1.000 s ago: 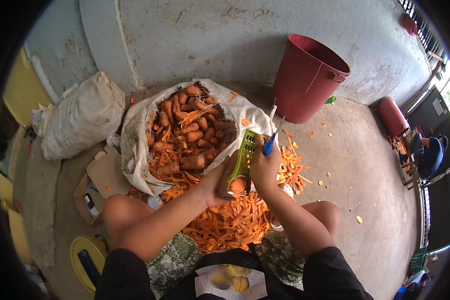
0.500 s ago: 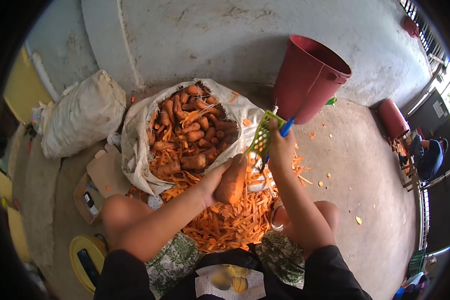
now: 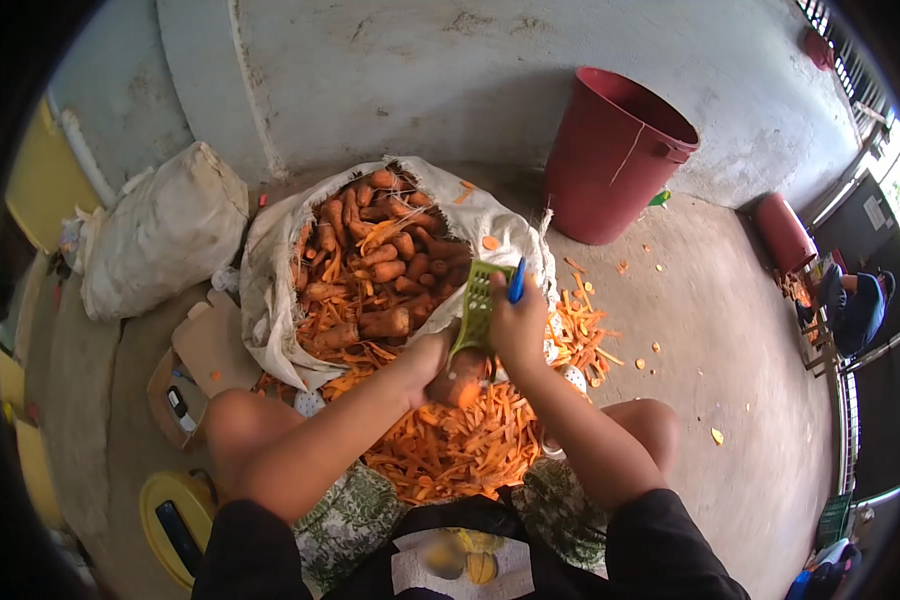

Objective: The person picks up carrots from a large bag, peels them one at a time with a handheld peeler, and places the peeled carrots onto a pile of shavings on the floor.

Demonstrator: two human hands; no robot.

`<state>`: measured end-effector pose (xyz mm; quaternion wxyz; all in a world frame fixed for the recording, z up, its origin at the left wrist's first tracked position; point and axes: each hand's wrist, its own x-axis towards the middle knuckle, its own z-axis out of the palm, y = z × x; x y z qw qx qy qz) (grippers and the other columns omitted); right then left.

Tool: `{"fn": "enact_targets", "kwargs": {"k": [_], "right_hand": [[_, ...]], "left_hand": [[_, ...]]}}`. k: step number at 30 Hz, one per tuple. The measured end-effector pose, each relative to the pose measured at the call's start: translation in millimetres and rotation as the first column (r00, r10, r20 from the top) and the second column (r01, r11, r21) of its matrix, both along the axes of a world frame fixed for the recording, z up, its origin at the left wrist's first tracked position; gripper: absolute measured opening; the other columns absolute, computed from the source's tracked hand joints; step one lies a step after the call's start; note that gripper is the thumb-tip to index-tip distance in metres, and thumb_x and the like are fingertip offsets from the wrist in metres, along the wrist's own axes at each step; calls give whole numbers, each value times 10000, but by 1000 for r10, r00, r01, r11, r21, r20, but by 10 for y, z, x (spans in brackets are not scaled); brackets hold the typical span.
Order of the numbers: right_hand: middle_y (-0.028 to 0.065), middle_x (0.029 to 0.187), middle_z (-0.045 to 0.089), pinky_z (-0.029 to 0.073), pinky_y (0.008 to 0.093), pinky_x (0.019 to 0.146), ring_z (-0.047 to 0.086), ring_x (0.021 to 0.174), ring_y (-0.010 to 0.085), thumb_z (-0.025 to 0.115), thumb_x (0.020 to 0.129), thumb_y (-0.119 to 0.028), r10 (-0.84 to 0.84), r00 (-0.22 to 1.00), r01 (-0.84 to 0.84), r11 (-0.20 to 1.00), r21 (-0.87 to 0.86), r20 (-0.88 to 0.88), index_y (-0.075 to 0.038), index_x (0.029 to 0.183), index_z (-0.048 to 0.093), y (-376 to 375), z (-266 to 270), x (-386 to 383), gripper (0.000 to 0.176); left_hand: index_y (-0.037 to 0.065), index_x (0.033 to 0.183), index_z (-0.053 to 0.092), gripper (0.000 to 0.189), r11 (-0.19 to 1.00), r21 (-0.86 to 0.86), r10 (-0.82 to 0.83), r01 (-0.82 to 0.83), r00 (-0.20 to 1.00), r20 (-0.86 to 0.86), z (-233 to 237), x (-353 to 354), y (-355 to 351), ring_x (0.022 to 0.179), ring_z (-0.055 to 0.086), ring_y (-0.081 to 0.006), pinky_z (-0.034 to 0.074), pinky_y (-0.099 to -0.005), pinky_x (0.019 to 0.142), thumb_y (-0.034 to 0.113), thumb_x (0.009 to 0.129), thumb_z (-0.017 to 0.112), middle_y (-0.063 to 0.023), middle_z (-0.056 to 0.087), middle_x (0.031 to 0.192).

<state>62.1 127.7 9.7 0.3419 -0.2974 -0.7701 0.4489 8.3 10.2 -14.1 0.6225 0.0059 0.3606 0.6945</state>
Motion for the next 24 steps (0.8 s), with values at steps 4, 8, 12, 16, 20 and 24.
{"fn": "enact_targets", "kwargs": {"k": [4, 8, 12, 16, 20, 24], "right_hand": [[81, 587, 547, 381, 307, 477, 486, 514, 130, 492, 842, -150, -290, 952, 295, 954, -42, 96, -8, 823, 563, 843, -362, -158, 159], [19, 540, 471, 350, 279, 446, 411, 477, 97, 509, 843, -184, -328, 942, 301, 919, -254, -72, 0, 725, 499, 1161, -517, -164, 219], [-20, 554, 445, 323, 249, 419, 390, 478, 70, 492, 862, -198, -189, 950, 89, 928, -362, -250, -31, 737, 483, 663, -72, -105, 208], [-9, 580, 471, 346, 221, 420, 426, 470, 64, 462, 877, -197, 23, 979, -92, 939, -332, -204, -39, 797, 475, 121, 233, 29, 177], [69, 575, 502, 375, 283, 449, 459, 486, 129, 501, 856, -177, 127, 970, -141, 988, -56, -209, 1, 808, 468, -156, 168, 67, 187], [57, 584, 467, 362, 272, 503, 405, 536, 106, 503, 841, -146, 95, 994, -94, 995, 23, -59, 3, 754, 471, -181, 190, 96, 175]], "left_hand": [[0, 1067, 436, 379, 976, -20, -219, 219, 975, -20, 218, 155, -64, 706, 607, -222, 536, -379, 633, 324, 916, 310, -123, 564, 876], [26, 1132, 399, 447, 981, 3, -195, 195, 981, -21, 280, 55, -80, 713, 609, -228, 538, -389, 618, 401, 891, 366, -127, 553, 888], [70, 1098, 458, 425, 999, -31, -18, 16, 998, -57, 166, -97, -84, 719, 611, -218, 531, -363, 612, 418, 855, 451, -111, 553, 942], [94, 1088, 475, 393, 992, -74, 101, -99, 995, 18, 168, -120, 6, 752, 608, -207, 529, -351, 614, 412, 869, 406, -96, 579, 925], [63, 1080, 473, 378, 998, 59, 17, -21, 997, 78, 34, -90, 39, 774, 604, -207, 530, -352, 625, 350, 903, 302, -94, 584, 927], [40, 1076, 467, 364, 997, -31, 78, -77, 995, 60, 102, -16, 17, 754, 608, -219, 532, -361, 619, 306, 906, 287, -108, 581, 930]]}}
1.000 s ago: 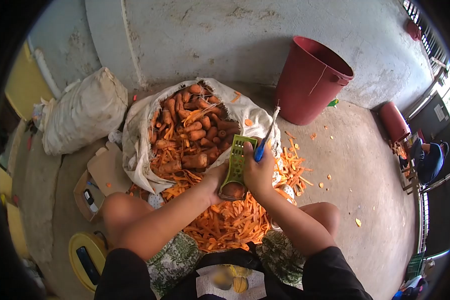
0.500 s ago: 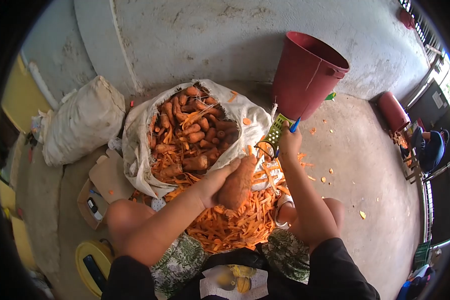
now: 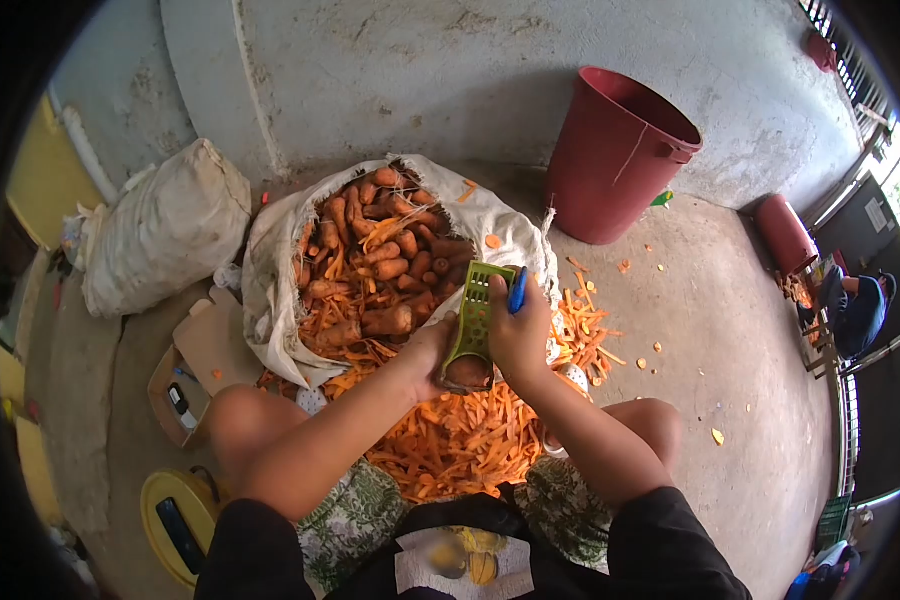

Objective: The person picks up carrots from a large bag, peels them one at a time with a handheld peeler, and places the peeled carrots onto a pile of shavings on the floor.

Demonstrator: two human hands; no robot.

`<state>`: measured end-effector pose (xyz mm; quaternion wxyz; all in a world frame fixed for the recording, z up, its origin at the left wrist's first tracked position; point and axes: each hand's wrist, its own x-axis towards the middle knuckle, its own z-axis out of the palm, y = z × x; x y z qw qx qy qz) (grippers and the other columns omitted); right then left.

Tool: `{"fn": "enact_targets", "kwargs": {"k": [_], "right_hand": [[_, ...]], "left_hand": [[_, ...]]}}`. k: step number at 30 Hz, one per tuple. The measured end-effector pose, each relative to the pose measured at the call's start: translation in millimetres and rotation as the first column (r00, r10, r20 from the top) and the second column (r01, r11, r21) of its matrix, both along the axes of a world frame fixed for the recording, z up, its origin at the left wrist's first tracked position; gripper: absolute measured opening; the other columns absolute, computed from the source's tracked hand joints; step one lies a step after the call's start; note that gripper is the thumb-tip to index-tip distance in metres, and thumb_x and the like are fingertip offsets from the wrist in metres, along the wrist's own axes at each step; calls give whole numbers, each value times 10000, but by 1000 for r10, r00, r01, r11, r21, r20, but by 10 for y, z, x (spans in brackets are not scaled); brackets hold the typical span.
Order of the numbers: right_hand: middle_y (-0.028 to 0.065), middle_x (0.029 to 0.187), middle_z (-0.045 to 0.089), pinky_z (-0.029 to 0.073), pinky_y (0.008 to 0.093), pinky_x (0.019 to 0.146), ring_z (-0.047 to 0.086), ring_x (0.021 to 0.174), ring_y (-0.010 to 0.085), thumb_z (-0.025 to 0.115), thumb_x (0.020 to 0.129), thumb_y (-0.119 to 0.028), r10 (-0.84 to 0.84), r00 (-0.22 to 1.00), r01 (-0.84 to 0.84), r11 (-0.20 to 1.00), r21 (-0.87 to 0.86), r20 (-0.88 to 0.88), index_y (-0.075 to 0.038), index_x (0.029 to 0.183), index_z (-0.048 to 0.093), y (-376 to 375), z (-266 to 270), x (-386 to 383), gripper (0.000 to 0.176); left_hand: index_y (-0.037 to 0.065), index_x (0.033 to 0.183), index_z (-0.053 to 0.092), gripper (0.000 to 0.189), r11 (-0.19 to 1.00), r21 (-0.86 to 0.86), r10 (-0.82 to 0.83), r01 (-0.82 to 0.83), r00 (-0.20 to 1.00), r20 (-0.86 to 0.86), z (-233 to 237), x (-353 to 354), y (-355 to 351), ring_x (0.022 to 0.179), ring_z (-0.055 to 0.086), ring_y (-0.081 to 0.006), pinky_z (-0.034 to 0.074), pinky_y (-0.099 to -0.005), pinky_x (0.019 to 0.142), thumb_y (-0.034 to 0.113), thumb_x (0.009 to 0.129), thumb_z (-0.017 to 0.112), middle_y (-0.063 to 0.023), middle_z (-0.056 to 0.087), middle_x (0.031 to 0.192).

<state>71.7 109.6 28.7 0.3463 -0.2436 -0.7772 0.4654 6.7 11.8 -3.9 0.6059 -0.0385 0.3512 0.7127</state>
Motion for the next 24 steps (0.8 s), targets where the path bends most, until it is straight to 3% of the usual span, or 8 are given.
{"fn": "enact_targets", "kwargs": {"k": [3, 6, 8, 13, 17, 19, 21, 24], "right_hand": [[147, 570, 485, 370, 326, 481, 430, 477, 200, 506, 847, -181, -43, 999, 43, 998, 45, -3, 9, 782, 479, 118, -135, -61, 202], [117, 573, 508, 373, 335, 500, 445, 488, 175, 487, 854, -212, -207, 978, 209, 963, -173, 27, 7, 799, 520, 587, -265, -164, 228], [31, 550, 492, 354, 295, 469, 408, 485, 110, 535, 829, -207, -398, 913, 404, 912, -67, 88, 16, 803, 563, 1147, -665, -228, 227], [-41, 536, 415, 296, 243, 445, 360, 472, 60, 500, 854, -181, -332, 939, 264, 865, -427, -91, -43, 720, 524, 1063, -397, -179, 194], [-9, 584, 461, 338, 231, 443, 405, 482, 69, 474, 870, -216, -76, 989, 19, 919, -393, -130, -21, 776, 487, 430, -49, -123, 216], [51, 555, 485, 386, 284, 466, 478, 497, 138, 491, 863, -207, 36, 994, -60, 968, -245, -99, -24, 844, 488, 124, 48, -54, 184], [129, 579, 511, 399, 336, 492, 511, 510, 232, 494, 858, -193, 72, 986, -58, 994, 94, -153, -11, 850, 485, -32, -45, -63, 182], [181, 612, 523, 395, 368, 506, 514, 529, 306, 499, 850, -181, 35, 999, -31, 994, 109, -33, 1, 840, 485, -59, -30, -52, 183]], "left_hand": [[14, 1053, 464, 376, 997, -43, -60, 57, 996, -71, -3, 3, 19, 730, 610, -227, 531, -356, 606, 319, 906, 301, -126, 585, 900], [-3, 1051, 453, 420, 967, -74, -252, 244, 957, -144, 48, 106, -47, 694, 610, -218, 528, -336, 597, 344, 927, 252, -130, 588, 837], [-8, 1080, 427, 431, 958, -26, -286, 286, 942, -173, 127, 177, -100, 710, 606, -246, 527, -365, 613, 366, 919, 287, -154, 581, 840], [-10, 1065, 443, 455, 981, 7, -188, 193, 963, -193, 218, 7, -141, 739, 604, -262, 526, -369, 637, 403, 891, 364, -171, 578, 850], [10, 1034, 468, 426, 993, -3, -120, 120, 989, -83, -15, -101, -85, 734, 608, -244, 527, -356, 640, 400, 870, 418, -156, 584, 852], [21, 1015, 486, 375, 998, 38, 49, -58, 975, 215, -177, -147, -11, 719, 613, -210, 530, -324, 619, 358, 887, 384, -131, 590, 853], [30, 994, 504, 334, 966, 238, -143, 105, 979, 148, -169, -143, -40, 714, 612, -181, 531, -290, 599, 304, 897, 339, -105, 595, 861], [22, 988, 503, 330, 1000, 0, -14, 14, 996, -85, -46, -51, -30, 697, 612, -188, 526, -274, 564, 270, 900, 304, -106, 594, 862]]}}
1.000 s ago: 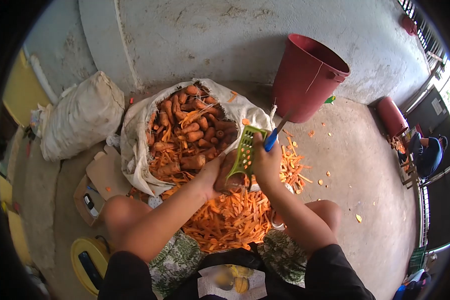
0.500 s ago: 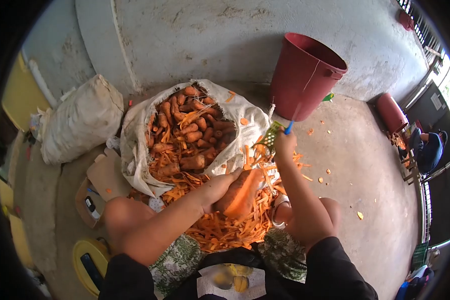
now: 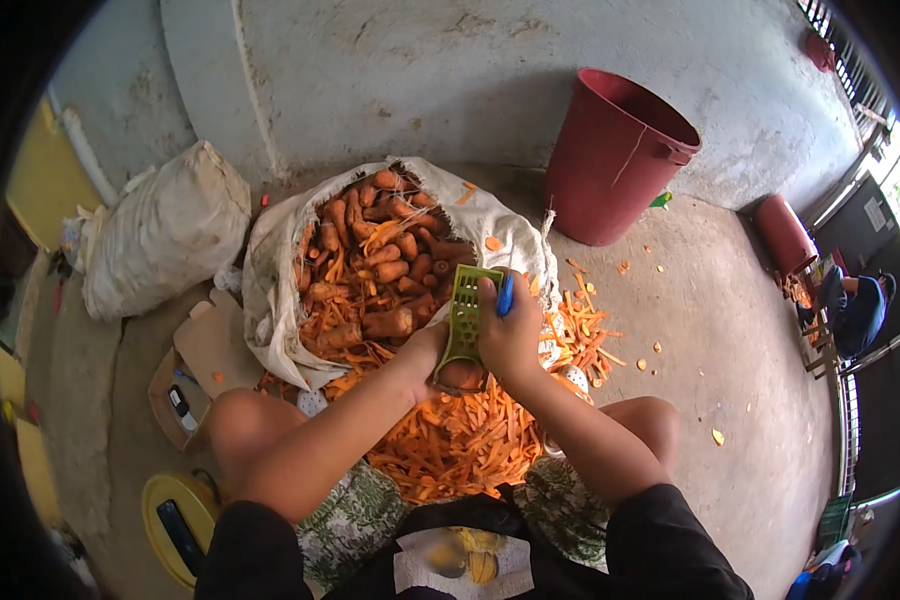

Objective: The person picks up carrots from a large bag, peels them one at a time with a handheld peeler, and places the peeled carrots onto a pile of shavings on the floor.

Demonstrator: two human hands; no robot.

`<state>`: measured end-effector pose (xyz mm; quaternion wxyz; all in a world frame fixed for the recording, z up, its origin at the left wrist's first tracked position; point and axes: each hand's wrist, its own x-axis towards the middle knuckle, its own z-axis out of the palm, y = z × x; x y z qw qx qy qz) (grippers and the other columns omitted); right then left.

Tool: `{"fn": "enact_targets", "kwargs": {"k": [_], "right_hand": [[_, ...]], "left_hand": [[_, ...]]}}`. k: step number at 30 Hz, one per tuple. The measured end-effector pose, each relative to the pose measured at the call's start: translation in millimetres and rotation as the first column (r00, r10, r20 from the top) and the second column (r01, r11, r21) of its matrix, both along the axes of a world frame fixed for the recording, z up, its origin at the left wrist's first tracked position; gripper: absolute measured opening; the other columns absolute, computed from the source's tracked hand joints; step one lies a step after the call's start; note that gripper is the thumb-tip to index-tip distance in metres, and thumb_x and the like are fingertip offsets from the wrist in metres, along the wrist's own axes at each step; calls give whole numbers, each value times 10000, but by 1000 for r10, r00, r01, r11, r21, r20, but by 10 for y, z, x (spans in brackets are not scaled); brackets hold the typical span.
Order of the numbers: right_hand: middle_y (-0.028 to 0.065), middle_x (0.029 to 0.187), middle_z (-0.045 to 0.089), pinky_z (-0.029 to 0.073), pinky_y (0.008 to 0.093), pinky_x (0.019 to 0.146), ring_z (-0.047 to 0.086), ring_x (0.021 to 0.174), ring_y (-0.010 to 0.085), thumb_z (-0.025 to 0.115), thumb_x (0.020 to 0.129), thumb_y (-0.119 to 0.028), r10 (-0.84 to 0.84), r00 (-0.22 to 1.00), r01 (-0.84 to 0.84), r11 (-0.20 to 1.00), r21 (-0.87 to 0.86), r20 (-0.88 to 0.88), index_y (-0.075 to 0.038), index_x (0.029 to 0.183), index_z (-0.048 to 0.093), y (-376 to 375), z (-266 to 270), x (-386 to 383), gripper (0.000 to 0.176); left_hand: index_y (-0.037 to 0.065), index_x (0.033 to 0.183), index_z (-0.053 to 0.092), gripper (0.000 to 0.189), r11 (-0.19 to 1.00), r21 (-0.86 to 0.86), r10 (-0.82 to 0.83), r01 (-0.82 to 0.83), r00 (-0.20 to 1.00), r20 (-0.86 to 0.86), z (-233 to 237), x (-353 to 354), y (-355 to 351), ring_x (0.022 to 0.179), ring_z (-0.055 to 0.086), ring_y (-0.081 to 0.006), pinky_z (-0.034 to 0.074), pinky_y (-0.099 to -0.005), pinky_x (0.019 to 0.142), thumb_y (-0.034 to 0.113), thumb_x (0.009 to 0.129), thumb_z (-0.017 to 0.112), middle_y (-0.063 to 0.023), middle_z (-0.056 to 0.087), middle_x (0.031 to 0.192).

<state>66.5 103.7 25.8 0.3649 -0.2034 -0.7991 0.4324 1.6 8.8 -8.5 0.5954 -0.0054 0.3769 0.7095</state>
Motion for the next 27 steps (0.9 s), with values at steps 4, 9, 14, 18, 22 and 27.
{"fn": "enact_targets", "kwargs": {"k": [4, 9, 14, 18, 22, 27], "right_hand": [[78, 548, 483, 352, 296, 470, 405, 493, 115, 509, 847, -181, -144, 987, 151, 984, -97, 74, 6, 774, 518, 240, -209, -135, 201], [-10, 565, 465, 315, 271, 453, 380, 495, 74, 518, 845, -199, -443, 892, 450, 840, -303, 93, -24, 760, 548, 1338, -634, -225, 197], [-22, 573, 443, 305, 249, 446, 369, 481, 63, 498, 855, -191, -272, 952, 189, 885, -426, -143, -26, 753, 501, 972, -262, -175, 194], [-40, 583, 417, 294, 207, 442, 366, 489, 43, 484, 862, -210, -29, 992, -37, 858, -513, -120, -67, 732, 472, 227, 136, -37, 194], [7, 591, 482, 346, 242, 468, 407, 515, 70, 512, 846, -162, -3, 995, -6, 996, -94, -100, -22, 796, 490, -3, -60, -17, 151], [121, 556, 478, 369, 346, 482, 438, 478, 212, 495, 857, -219, -126, 992, 125, 990, -70, -14, -4, 770, 483, 253, -145, -69, 232]], "left_hand": [[3, 995, 495, 331, 986, -149, -105, 75, 973, -205, 10, 34, -6, 684, 612, -212, 520, -313, 557, 256, 906, 300, -123, 593, 848], [25, 1092, 440, 395, 968, -86, -240, 234, 969, -66, 194, 187, -141, 716, 594, -218, 514, -346, 608, 357, 916, 317, -112, 571, 873], [60, 1097, 448, 383, 998, -24, -66, 65, 998, -20, 279, 50, -162, 785, 577, -196, 511, -346, 639, 378, 892, 385, -88, 541, 951], [60, 1078, 464, 342, 1000, 14, 19, -20, 999, 49, -70, -79, -59, 759, 585, -198, 515, -339, 652, 328, 902, 347, -93, 559, 929], [37, 1035, 486, 338, 995, 98, -35, 30, 998, 46, 90, 31, -66, 751, 590, -169, 513, -301, 643, 293, 910, 306, -87, 576, 902], [18, 1055, 473, 352, 993, 55, -103, 105, 994, -33, 60, 50, -85, 754, 605, -187, 524, -319, 643, 291, 910, 305, -107, 579, 904]]}}
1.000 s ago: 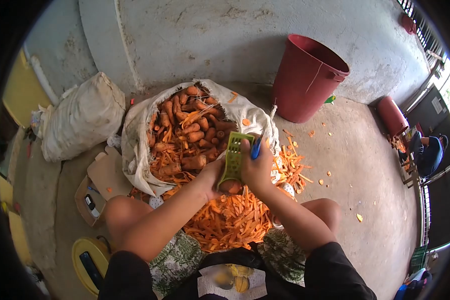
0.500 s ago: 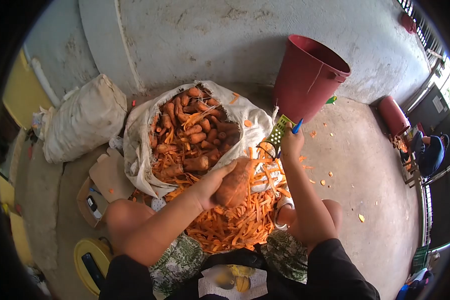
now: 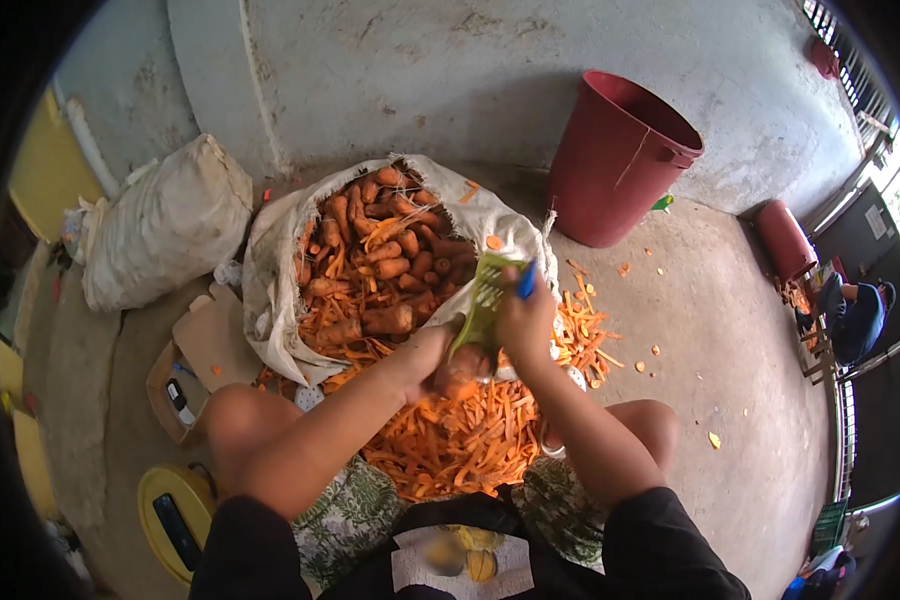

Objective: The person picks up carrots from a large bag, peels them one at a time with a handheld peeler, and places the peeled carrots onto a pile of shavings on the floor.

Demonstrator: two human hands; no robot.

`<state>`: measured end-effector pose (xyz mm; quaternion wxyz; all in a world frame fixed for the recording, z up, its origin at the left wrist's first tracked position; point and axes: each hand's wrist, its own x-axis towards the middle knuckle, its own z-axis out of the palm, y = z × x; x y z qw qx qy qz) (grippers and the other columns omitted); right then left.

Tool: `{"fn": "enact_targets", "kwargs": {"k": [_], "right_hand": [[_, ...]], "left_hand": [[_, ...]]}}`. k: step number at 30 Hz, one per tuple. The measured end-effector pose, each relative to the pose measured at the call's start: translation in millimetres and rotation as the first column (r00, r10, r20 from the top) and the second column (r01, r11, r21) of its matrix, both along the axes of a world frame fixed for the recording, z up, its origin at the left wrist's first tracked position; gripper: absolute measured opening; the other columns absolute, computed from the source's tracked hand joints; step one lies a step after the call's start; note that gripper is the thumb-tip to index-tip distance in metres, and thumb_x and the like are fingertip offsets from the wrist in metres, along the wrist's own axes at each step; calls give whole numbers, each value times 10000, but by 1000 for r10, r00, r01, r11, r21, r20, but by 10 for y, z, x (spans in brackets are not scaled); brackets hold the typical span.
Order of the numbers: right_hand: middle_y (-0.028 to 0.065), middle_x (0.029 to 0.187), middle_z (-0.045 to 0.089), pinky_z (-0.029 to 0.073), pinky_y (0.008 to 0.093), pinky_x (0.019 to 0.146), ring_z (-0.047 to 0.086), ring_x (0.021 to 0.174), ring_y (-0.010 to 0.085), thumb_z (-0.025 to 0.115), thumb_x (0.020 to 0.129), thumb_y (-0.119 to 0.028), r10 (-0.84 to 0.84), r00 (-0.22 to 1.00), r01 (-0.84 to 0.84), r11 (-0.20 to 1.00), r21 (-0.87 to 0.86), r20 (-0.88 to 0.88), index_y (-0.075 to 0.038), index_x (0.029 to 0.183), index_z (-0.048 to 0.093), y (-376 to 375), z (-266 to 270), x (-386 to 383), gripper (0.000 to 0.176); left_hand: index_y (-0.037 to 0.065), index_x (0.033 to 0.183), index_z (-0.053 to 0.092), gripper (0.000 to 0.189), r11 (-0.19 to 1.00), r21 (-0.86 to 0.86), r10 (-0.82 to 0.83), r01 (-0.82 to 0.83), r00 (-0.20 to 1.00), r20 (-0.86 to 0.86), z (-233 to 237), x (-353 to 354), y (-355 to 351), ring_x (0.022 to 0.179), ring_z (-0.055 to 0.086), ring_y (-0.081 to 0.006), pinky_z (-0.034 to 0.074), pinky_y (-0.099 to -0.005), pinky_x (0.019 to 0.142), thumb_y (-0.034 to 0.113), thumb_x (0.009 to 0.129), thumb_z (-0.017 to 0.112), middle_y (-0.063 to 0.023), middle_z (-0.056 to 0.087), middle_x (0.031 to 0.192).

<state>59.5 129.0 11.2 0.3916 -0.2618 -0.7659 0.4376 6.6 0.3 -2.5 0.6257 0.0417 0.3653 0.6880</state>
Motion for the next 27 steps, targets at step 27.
{"fn": "enact_targets", "kwargs": {"k": [27], "right_hand": [[134, 558, 482, 360, 341, 482, 440, 497, 215, 500, 847, -177, 23, 992, -20, 1000, -24, 124, 8, 766, 482, -86, 66, 85, 203]], "left_hand": [[41, 1036, 483, 304, 998, -44, 55, -54, 998, 24, -184, 13, 115, 821, 587, -186, 499, -325, 724, 251, 907, 304, -86, 573, 935]]}}
